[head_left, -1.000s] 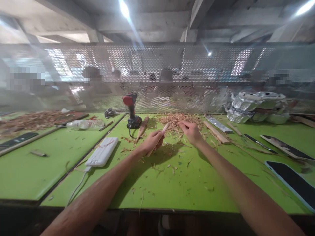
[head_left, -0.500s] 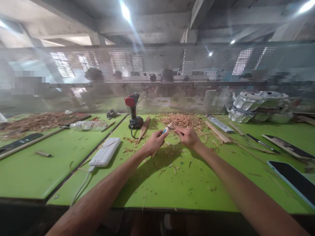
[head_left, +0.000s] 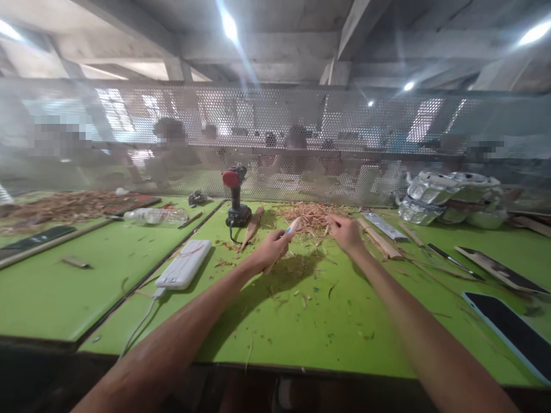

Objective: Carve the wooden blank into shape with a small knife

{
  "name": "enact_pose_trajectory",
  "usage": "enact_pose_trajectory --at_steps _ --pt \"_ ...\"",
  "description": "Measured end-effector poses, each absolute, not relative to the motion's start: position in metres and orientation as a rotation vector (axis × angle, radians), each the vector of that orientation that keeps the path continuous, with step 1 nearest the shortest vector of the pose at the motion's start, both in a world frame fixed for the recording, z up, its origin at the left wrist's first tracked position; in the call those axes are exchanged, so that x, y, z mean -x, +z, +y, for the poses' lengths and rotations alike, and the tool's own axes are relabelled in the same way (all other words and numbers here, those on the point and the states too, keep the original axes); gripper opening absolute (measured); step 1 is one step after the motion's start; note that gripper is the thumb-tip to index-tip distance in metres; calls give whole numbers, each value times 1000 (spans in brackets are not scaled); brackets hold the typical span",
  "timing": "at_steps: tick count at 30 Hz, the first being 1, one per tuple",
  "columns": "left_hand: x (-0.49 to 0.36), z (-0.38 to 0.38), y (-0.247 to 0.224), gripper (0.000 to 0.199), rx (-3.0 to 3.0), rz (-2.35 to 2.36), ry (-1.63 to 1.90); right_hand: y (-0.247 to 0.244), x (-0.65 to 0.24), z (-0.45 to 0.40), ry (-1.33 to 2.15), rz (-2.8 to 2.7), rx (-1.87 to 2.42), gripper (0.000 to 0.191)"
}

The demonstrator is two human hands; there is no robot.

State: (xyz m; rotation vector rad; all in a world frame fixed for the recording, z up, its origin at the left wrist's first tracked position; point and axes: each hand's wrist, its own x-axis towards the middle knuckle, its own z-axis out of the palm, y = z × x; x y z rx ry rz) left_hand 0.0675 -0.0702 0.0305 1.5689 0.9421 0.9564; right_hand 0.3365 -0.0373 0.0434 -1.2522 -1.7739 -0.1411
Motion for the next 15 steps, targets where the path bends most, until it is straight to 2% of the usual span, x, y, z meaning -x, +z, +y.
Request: enact_pose_trajectory --at_steps 6,15 --pt "-62 -71 29 44 -1308 674 911 45 -272 -70 97 -1963 1018 39" --pt "-63 -79 35 41 -1354 682 932 33 -260 -74 13 -2183 847 32"
